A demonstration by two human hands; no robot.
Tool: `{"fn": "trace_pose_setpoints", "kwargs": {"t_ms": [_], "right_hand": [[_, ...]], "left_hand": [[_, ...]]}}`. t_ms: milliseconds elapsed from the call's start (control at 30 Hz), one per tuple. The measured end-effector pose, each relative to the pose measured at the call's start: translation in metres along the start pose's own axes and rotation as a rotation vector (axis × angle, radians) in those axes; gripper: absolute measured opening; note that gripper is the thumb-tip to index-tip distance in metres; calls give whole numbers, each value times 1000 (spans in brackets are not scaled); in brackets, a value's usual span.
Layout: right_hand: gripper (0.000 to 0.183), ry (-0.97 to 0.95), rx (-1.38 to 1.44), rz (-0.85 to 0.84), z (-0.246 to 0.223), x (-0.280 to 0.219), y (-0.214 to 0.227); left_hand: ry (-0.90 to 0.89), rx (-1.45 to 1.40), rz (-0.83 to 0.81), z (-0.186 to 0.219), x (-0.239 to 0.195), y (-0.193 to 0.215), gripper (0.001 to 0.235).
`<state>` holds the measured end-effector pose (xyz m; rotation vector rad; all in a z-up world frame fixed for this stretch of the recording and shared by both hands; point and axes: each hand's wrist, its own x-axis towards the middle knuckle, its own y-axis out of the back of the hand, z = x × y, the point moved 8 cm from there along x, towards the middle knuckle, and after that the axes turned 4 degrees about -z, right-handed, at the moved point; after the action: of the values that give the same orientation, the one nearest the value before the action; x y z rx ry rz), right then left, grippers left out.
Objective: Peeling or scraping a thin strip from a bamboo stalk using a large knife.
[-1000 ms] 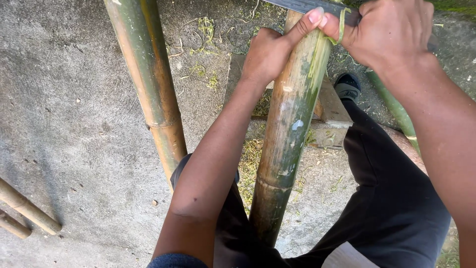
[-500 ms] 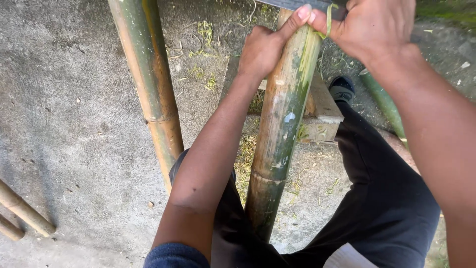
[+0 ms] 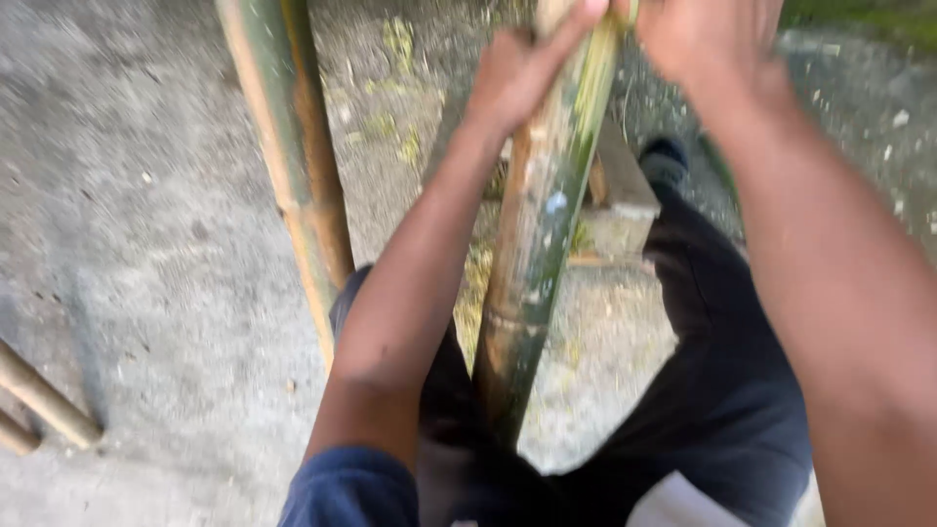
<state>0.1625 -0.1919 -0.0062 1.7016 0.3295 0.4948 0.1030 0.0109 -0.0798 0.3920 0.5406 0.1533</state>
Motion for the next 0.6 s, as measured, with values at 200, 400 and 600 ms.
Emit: {"fn": "trace_pose_setpoints", "kwargs": {"t_ms": [200, 400, 600], "right_hand": [[80, -86, 75, -175, -41, -55, 27], [83, -90, 87, -196, -61, -81, 26], [82, -103, 97, -193, -58, -81, 16]], "left_hand": [[-252, -156, -441, 7, -50, 2, 124], [-247, -200, -480, -9, -62, -2, 137], [-227, -328, -515, -22, -55, -6, 135]]}}
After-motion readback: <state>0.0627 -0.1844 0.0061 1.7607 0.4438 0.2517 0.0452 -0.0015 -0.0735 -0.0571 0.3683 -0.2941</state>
